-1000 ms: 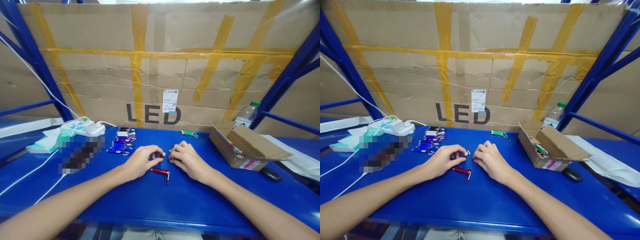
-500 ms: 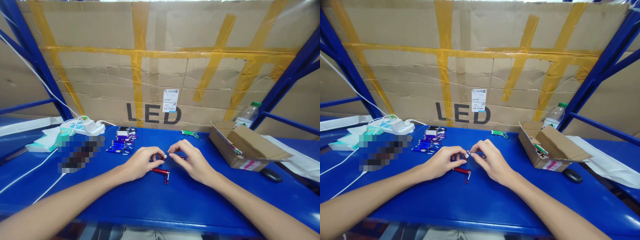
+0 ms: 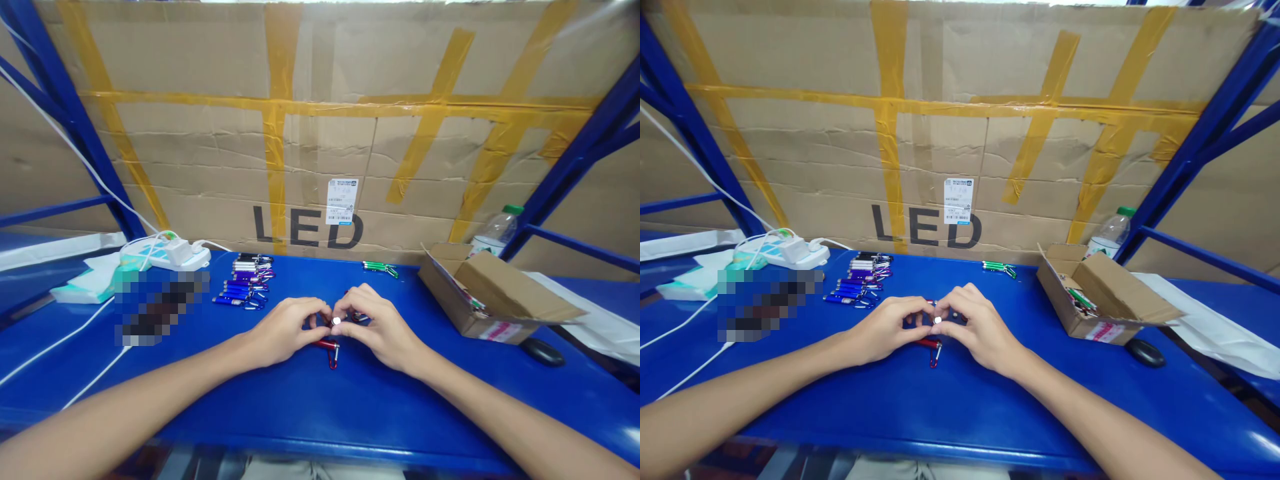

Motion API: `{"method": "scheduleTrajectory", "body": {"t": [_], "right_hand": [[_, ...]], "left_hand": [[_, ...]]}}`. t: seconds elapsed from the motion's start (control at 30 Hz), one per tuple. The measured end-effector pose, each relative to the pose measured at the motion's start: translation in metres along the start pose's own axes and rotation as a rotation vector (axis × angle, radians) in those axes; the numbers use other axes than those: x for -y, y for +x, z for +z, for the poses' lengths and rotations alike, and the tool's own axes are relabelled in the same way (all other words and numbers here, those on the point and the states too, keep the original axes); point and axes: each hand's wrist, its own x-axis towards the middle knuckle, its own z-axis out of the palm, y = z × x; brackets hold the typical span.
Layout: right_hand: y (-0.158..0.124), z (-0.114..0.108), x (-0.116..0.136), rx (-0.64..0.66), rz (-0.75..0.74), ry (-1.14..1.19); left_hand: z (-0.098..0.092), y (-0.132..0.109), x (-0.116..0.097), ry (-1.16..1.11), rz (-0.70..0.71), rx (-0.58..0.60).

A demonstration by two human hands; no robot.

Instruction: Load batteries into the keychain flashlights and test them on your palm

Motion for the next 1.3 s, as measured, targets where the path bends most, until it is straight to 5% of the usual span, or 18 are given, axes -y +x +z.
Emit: {"method": "scheduleTrajectory", "body": {"t": [0.33, 0.8, 1.17, 1.3], "right_hand": [[0.002, 0.005, 0.001, -0.056, 0.067, 0.1], [-0.001, -0.004, 0.004, 0.028, -0.174, -0.128], [-0.001, -0.009, 0.002, -0.087, -0.102, -0.213], [0.0, -0.014, -0.013, 0.065, -0.04, -0.449]], "left_hand": [[0.002, -0.001, 0.0, -0.004, 0.007, -0.03], [-0.001, 0.0, 0.001, 0.021, -0.015, -0.062], [-0.004, 0.001, 0.002, 0.055, -0.005, -0.072], [-0.003, 0.002, 0.004, 0.088, -0.083, -0.074]]}}
